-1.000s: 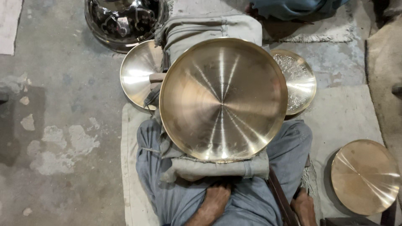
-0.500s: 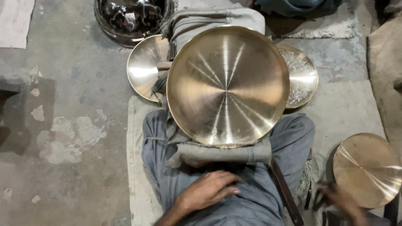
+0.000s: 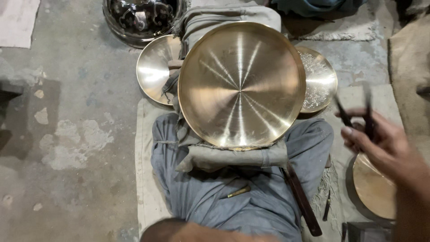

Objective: The person sits on the floor and uses a small metal tool to engrave a radial pattern on a brass plate resting on their lap. They repeatedly press and drag the tool from the center outward, rotating the plate as needed to continue the pattern.

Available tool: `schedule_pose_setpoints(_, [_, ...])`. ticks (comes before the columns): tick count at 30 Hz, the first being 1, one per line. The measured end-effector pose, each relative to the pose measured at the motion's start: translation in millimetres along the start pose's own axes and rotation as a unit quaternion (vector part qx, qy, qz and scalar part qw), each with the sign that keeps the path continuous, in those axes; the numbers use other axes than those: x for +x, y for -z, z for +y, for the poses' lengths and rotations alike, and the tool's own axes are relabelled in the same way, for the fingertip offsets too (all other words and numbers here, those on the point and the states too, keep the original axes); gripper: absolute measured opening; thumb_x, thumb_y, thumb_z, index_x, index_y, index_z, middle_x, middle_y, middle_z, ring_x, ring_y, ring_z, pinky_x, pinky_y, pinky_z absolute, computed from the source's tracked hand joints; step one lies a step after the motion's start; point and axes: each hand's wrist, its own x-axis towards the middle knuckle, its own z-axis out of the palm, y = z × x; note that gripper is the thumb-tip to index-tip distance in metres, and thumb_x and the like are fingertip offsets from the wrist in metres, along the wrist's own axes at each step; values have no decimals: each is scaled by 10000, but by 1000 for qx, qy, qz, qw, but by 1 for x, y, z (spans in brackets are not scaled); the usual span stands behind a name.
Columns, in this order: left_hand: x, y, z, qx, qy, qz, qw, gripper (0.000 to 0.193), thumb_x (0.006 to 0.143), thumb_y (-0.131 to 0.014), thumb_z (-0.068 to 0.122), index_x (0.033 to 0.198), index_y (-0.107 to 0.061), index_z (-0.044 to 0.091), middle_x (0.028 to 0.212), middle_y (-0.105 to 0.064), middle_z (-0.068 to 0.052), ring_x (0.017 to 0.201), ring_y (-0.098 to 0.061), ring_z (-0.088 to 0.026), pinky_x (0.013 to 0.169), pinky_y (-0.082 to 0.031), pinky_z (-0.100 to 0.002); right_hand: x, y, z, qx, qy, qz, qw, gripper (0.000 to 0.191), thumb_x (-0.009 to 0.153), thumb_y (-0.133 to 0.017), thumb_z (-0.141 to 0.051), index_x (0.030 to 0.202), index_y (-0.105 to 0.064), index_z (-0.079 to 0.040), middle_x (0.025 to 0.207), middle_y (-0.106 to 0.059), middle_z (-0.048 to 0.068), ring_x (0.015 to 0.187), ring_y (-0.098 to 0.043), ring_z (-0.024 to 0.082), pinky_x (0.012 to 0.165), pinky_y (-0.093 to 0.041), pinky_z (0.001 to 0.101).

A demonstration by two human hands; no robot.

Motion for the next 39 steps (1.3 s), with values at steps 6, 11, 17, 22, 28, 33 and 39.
schedule_pose_setpoints(6, [-15,48,36,306,9,167,937,144,1082,-655,171,1179,-710,80,1130,-773,-48,1050,-805,-238,871,-668,-377,44,2,-118,-317,233,-17,919,254,913,-761,-214,1128,-763,-80,942,-782,122,686,-741,186,542,-604,311])
schedule_pose_setpoints(11, [3,150,25,648,121,298,690,181,1000,-756,84,1178,-755,115,1099,-794,-71,973,-793,-166,825,-639,-290,81,-29,-194,-306,391,-26,868,245,1000,-689,-117,1236,-747,-78,1013,-785,130,724,-746,195,555,-613,283])
schedule_pose_setpoints(17, [22,215,2,682,149,225,680,219,998,-728,126,1214,-759,130,1117,-782,-74,925,-770,-146,771,-616,-255,120,-67,-208,-329,390,-49,859,214,1045,-642,-87,1227,-754,-74,890,-758,130,614,-714,199,482,-600,315])
schedule_pose_setpoints(22, [17,222,0,682,164,229,675,222,1010,-715,127,1226,-755,150,1112,-785,-65,928,-771,-138,753,-605,-263,129,-78,-212,-328,438,-25,837,201,1017,-684,-122,1184,-762,-41,901,-764,127,683,-735,200,534,-620,313])
schedule_pose_setpoints(28, [16,224,3,687,142,221,678,238,1013,-704,115,1248,-734,137,1146,-777,-82,998,-768,-166,819,-627,-288,133,-79,-207,-302,470,-7,829,224,988,-722,-132,1186,-758,-34,923,-762,123,757,-747,220,647,-631,345])
schedule_pose_setpoints(33, [13,228,-1,695,147,222,668,231,1009,-714,122,1238,-736,126,1133,-780,-81,978,-770,-167,809,-653,-286,138,-80,-199,-300,462,-11,835,205,1002,-726,-118,1186,-762,-36,911,-759,124,755,-744,214,633,-630,336])
schedule_pose_setpoints(39, [6,234,-7,698,143,220,667,228,1017,-710,129,1244,-725,117,1129,-779,-81,981,-770,-168,807,-654,-284,139,-80,-202,-301,463,-12,834,208,1003,-729,-111,1193,-760,-34,916,-758,125,750,-740,213,636,-625,341])
